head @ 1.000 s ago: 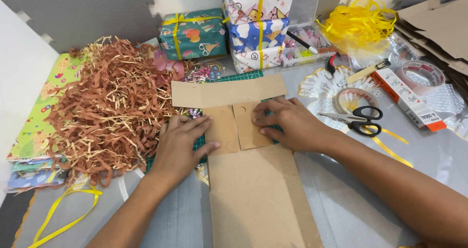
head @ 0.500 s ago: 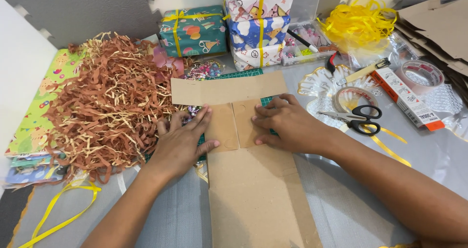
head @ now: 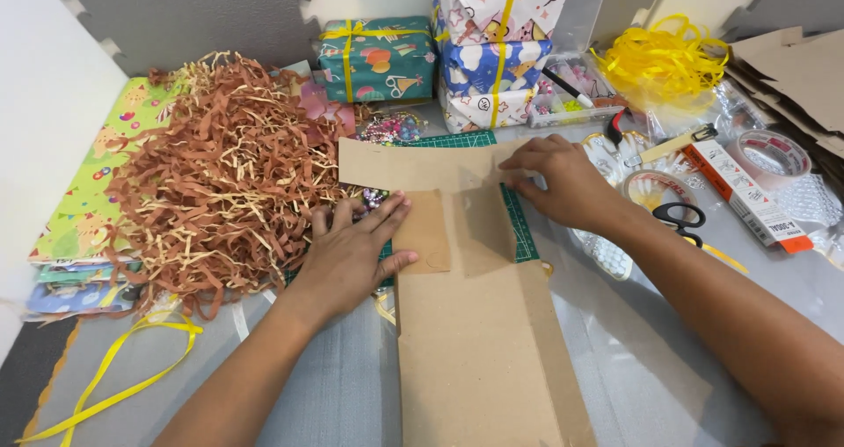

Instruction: The person folds a flat cardboard box along pre-scored lines, tucks in the side flaps, and secures the bottom tabs to form a rectangular box. The person then picks up a wrapped gift and places it into the assembled box.

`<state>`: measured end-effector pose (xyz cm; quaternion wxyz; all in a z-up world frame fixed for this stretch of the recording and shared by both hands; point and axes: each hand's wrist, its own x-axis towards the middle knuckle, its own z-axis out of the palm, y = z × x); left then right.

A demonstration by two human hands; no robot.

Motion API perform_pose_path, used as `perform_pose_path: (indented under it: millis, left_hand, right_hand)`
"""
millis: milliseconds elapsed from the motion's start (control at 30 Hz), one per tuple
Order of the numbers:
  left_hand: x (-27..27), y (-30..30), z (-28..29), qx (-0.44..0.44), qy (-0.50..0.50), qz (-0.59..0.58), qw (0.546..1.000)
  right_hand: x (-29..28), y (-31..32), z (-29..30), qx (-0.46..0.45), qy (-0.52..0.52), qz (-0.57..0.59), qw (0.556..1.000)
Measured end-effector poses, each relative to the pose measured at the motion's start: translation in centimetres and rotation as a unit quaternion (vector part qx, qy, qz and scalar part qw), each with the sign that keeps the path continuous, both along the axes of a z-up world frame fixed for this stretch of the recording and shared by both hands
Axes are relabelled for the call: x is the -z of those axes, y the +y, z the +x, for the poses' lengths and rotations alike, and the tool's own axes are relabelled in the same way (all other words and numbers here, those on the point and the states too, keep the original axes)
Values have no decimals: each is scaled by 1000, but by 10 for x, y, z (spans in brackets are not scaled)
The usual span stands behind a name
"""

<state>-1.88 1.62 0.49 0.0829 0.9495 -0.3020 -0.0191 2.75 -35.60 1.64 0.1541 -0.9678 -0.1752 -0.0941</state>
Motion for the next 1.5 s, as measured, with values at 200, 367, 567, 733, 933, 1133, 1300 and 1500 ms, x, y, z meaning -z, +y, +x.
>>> perform_pose_path:
  millis: [200,367,567,733,933,1133,1300,1500]
  left_hand:
    - [14,4,0,14,-48,-32,998]
    - [31,4,0,28,-171,-95,980]
    - [21,9,-5,7,-330,-194,924]
    - [-10,-6,-46,-17,-235,-199,951]
    - [-13,-27,-69,-119,-55,-125,984]
    - [-22,-31,-68,-123,164,-125,971]
    - [-58,-35,-65,-140,78,-65,985]
    - [-110,-47,-22,-79,-46,51,995]
  right_hand:
    - [-5,15,48,-17,16,27,999]
    - [-17,67,68,-71,43,41,996]
    - [-12,96,81,-69,79,-61,993]
    - [-30,87,80,-36,77,-30,996]
    - [-105,37,6,-3,103,64,993]
    - [-126,-40,-51,81,83,90,989]
    - [-135,-69,-104,187,145,11,972]
    - [-90,-73,-145,147,205,137,958]
